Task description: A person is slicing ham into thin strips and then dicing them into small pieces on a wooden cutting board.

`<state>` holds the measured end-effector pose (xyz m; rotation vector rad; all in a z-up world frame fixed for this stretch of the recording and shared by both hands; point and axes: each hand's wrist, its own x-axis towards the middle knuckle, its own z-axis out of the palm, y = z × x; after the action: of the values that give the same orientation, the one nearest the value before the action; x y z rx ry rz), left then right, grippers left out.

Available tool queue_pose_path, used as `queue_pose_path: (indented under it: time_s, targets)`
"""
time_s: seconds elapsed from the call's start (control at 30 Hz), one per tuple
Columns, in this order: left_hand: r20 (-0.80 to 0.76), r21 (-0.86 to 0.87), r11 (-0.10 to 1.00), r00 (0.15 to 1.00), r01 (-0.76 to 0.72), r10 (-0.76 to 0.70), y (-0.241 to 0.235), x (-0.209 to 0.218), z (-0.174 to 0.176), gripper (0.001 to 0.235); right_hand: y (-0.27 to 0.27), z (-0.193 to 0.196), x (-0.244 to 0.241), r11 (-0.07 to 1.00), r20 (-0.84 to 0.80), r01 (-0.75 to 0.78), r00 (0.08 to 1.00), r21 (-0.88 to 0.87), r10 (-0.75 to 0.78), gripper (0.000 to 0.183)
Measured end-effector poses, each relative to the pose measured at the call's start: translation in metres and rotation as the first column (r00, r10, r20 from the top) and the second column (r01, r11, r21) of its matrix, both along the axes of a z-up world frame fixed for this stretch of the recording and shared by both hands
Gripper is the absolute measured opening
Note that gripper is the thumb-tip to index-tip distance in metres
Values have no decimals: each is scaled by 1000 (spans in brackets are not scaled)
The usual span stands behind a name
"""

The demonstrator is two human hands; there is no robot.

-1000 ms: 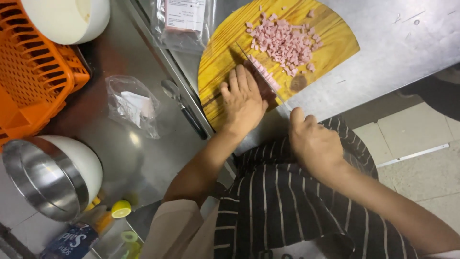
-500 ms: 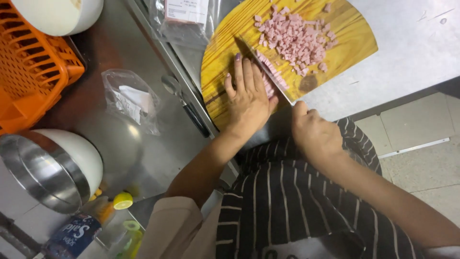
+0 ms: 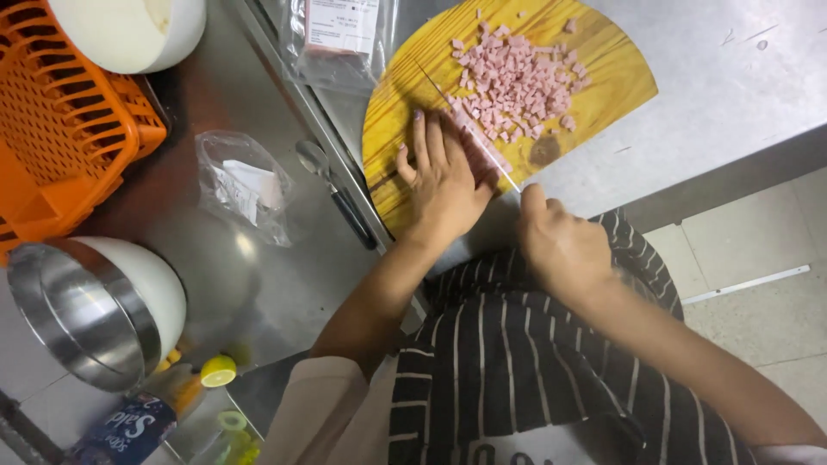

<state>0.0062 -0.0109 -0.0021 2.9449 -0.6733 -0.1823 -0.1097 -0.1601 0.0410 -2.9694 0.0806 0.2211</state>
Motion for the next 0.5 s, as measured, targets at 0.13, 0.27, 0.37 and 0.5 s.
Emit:
queue_pose_path:
  time_s: [0.13,0.27,0.37,0.5]
  targets:
    - [-16,-57,998,999,-37,37,3,-3,-9,114,3,2,-4,999,17,-1,1000,-32,2,10]
    - [17,14,1000,1000,25,-25,3,-1,-1,109,6,-2,-6,999,-27,13,1000,-51,-14,9]
    - [11,68,995,997,74,-75,5,-1,0,106,7,-1,-2,1000,-116,19,993,-21,-21,6]
    - [-14,82,990,994,111,-110,4,0,5,106,10,4,5,999,-219,36,975,-4,-36,3]
